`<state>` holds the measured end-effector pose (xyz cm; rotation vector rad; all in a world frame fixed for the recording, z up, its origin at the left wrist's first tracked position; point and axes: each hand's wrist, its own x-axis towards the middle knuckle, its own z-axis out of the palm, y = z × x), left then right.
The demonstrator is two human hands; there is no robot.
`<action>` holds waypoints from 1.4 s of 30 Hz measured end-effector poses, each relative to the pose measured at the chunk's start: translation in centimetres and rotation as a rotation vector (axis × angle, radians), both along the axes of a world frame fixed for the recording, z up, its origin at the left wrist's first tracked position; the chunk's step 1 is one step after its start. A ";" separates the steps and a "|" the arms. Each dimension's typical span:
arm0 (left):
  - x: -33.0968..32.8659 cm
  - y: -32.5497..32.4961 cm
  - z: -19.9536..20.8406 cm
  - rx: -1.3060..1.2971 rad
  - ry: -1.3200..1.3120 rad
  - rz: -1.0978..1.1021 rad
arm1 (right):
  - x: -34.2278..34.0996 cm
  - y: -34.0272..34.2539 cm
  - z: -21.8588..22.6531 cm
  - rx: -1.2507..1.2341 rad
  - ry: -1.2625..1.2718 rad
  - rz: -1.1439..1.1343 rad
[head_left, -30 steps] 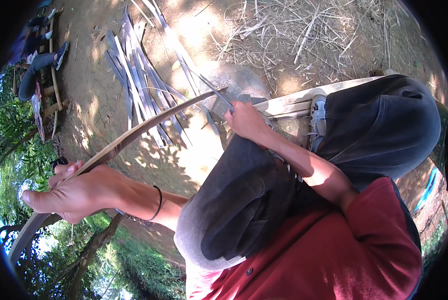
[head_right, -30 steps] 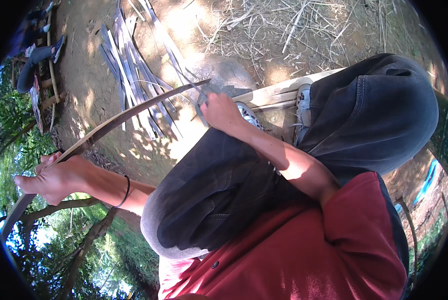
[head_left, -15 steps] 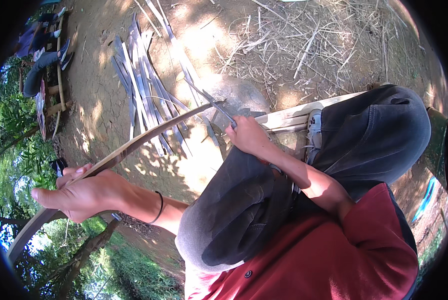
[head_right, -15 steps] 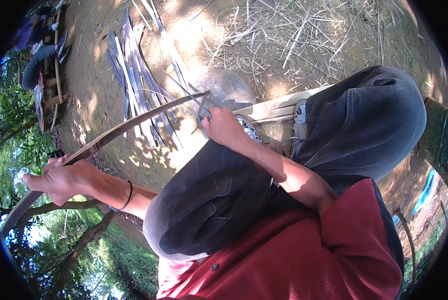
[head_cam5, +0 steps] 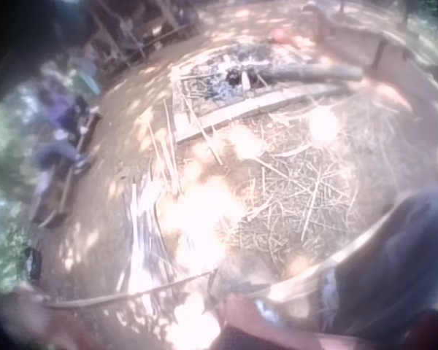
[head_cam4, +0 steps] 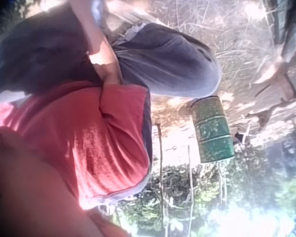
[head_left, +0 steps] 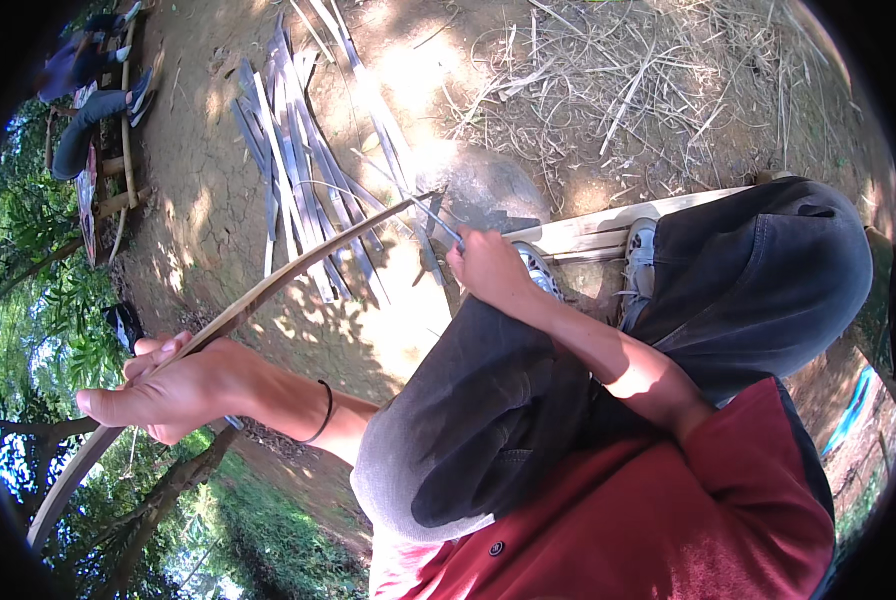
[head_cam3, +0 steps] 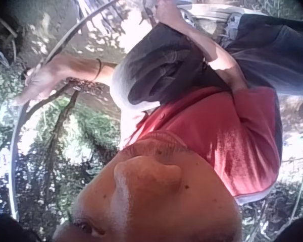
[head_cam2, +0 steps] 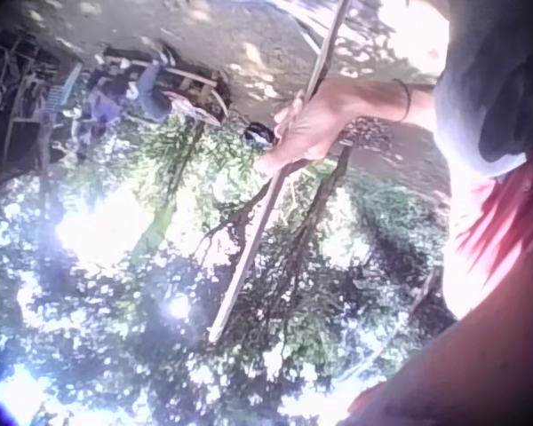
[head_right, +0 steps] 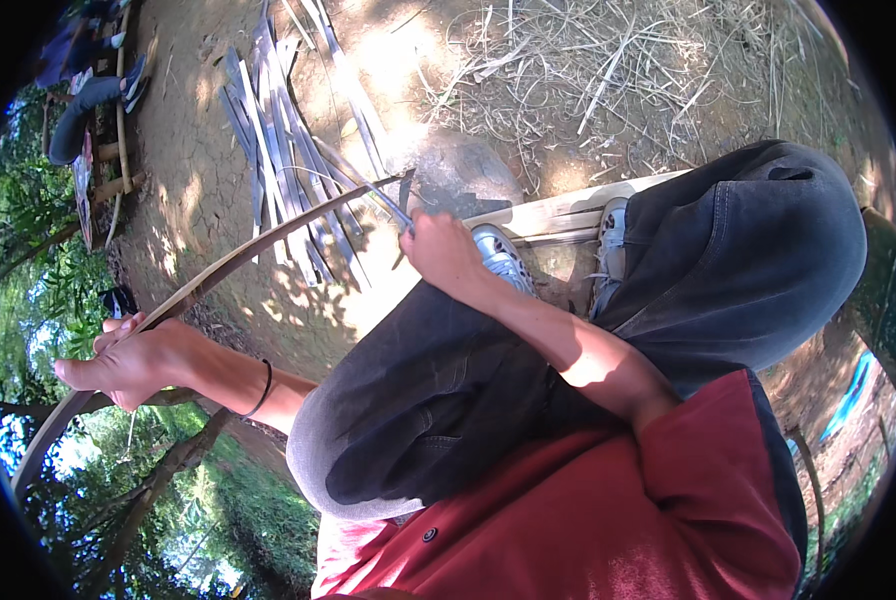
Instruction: The person uses a large knife to shave thin layers off a long bamboo strip while seated outdoors near a fire pit, periodically turning the strip and setting it down to pick up others.
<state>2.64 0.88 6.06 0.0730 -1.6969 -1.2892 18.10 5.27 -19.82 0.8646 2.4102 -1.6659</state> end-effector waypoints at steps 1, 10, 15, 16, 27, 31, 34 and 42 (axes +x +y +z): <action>0.0 0.0 -0.2 -0.006 -0.003 -0.026 | 0.3 0.2 -2.8 0.028 -0.034 -0.016; 0.0 1.8 -1.9 0.026 -0.004 -0.053 | 1.2 1.1 -4.0 0.106 -0.141 -0.063; 0.4 0.7 0.2 0.038 0.032 0.002 | 1.7 -0.1 -1.2 -0.020 -0.137 0.038; 0.4 0.8 0.2 0.054 0.031 0.009 | 1.8 -0.1 -1.2 -0.031 -0.135 0.038; -0.4 0.0 0.1 0.132 0.036 0.013 | 3.5 0.0 -4.0 0.079 -0.126 0.019; -0.2 -0.1 -0.1 0.086 0.056 -0.006 | 3.9 0.7 -3.5 0.061 -0.168 0.019; 0.1 -0.5 -0.2 0.058 0.065 -0.008 | 4.6 0.1 -2.6 0.041 -0.186 0.046; 0.2 0.3 -0.3 0.058 0.087 -0.007 | 4.7 1.1 -2.9 0.045 -0.232 0.051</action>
